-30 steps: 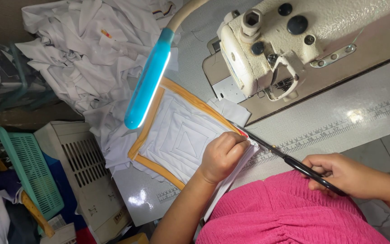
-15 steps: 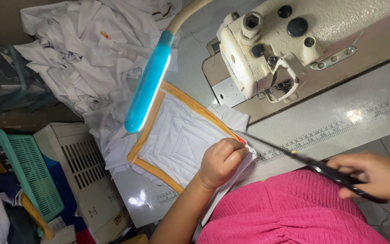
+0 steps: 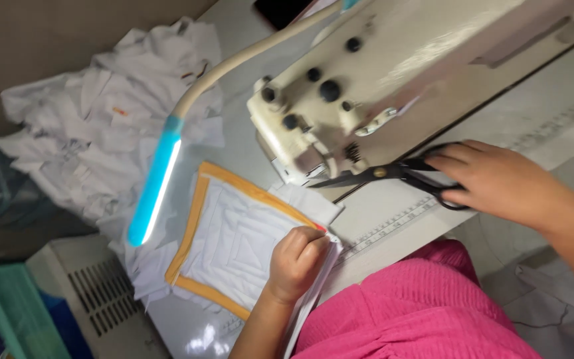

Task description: Trimming the edges of a quilted fabric piece using scissors at a sewing workstation

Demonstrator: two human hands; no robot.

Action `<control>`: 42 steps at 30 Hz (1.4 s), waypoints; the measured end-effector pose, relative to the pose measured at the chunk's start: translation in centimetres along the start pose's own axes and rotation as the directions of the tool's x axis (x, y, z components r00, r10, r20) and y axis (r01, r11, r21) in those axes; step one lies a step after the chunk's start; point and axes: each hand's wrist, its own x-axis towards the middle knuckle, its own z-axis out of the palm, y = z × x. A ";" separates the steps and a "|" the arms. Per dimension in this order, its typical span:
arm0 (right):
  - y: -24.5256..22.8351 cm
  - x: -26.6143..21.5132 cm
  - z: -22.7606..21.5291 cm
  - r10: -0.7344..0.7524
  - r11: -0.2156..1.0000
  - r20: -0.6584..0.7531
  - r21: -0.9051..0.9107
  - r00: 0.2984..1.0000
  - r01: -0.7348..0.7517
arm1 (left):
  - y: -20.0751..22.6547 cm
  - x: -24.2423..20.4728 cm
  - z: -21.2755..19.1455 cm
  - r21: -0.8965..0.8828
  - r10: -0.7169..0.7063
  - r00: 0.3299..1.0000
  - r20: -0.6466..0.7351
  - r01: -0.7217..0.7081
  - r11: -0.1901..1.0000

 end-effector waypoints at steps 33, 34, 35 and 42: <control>10.4 -3.6 3.9 0.956 -0.252 0.292 0.874 -0.036 0.416 | -1.0 -1.4 2.7 0.062 -0.018 0.998 -0.065 0.022 0.998; 10.8 -3.7 4.3 0.957 -0.249 0.288 0.875 -0.033 0.415 | -1.0 -1.2 2.7 0.063 -0.019 0.997 -0.070 0.023 0.998; 11.2 -3.5 4.7 0.966 -0.217 0.257 0.866 -0.030 0.451 | -0.9 -1.1 2.6 0.055 -0.015 0.998 -0.067 0.018 0.998; 13.9 -4.1 8.5 0.940 -0.320 0.331 0.766 0.084 0.557 | -0.4 -0.4 0.9 0.023 -0.009 0.999 -0.037 0.010 1.000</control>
